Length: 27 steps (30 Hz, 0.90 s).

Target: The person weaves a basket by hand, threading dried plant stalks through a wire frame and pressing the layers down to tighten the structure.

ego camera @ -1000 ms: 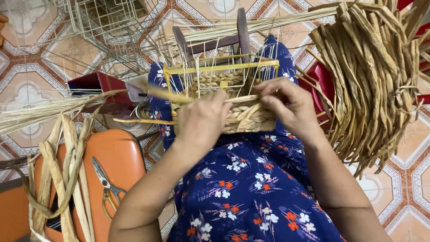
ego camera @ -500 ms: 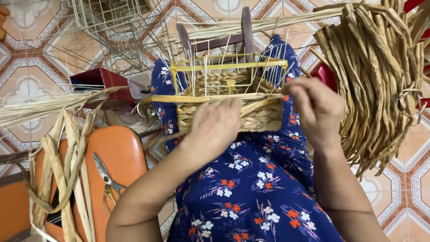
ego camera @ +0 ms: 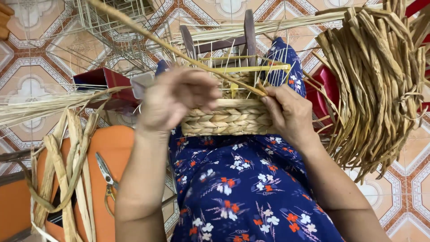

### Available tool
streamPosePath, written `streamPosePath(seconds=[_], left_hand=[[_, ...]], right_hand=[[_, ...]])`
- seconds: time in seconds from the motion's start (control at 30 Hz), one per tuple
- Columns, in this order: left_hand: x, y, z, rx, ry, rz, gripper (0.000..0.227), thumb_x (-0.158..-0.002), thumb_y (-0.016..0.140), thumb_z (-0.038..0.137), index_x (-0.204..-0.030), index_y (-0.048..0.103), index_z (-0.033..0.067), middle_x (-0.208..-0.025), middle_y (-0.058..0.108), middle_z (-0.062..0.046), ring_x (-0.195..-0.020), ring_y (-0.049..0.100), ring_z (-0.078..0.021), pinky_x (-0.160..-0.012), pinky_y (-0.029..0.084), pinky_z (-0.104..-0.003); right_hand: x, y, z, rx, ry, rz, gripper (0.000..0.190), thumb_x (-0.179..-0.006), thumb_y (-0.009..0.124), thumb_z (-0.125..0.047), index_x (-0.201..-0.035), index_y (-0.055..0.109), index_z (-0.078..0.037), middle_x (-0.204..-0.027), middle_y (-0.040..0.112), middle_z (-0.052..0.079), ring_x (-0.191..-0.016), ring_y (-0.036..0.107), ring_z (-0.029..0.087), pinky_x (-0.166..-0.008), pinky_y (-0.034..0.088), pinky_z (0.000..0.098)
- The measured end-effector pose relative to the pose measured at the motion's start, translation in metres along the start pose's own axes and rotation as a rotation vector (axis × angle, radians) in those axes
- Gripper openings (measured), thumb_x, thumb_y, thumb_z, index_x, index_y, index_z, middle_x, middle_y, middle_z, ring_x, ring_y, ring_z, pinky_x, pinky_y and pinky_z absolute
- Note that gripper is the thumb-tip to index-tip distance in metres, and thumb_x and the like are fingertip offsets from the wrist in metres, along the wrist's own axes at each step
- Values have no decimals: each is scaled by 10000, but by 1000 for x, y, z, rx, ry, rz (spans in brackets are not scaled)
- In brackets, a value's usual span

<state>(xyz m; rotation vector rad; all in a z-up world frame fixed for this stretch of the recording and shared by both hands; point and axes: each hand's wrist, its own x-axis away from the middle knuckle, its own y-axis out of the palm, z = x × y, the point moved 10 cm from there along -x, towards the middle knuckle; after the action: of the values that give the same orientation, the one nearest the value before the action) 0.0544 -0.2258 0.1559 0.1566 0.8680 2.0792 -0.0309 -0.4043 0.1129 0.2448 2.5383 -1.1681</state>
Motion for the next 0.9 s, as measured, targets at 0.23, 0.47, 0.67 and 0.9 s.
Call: streamPosePath(seconds=[0.23,0.47,0.67,0.9], left_hand=[[-44,-10,-82,-1161,-380,175,292,-953,528,206,-1124,740,100,-784,758,-83,-660,722,-162,-604,585,-341],[-78,-5,-99,-1396,-345,95,205,-976,615,255,-1068,739,121,-797,745,-140,-707,708,-250,-708,564,-431],[-44,-10,-73,-1337,14,240,198,-1012,660,226,-929,738,63,-828,678,-87,-709,659,-207,-624,552,-365],[18,72,-50,-1403,561,-102,66,-959,771,139,-995,742,91,-984,670,-17,-841,662,-177,-710,569,-334]], right_hand=[[7,1,9,-65,14,48,205,-1004,691,-6,-1191,610,-19,-942,698,127,-815,718,217,-721,565,320],[10,2,21,-143,41,6,222,-1016,656,4,-1195,526,-14,-924,712,127,-817,733,202,-720,564,308],[7,10,49,-406,275,-68,130,-1074,546,-12,-1188,484,-8,-987,772,77,-710,699,109,-620,558,253],[-11,10,12,-187,177,-4,103,-999,678,-51,-1101,696,-46,-906,761,79,-745,734,139,-638,584,276]])
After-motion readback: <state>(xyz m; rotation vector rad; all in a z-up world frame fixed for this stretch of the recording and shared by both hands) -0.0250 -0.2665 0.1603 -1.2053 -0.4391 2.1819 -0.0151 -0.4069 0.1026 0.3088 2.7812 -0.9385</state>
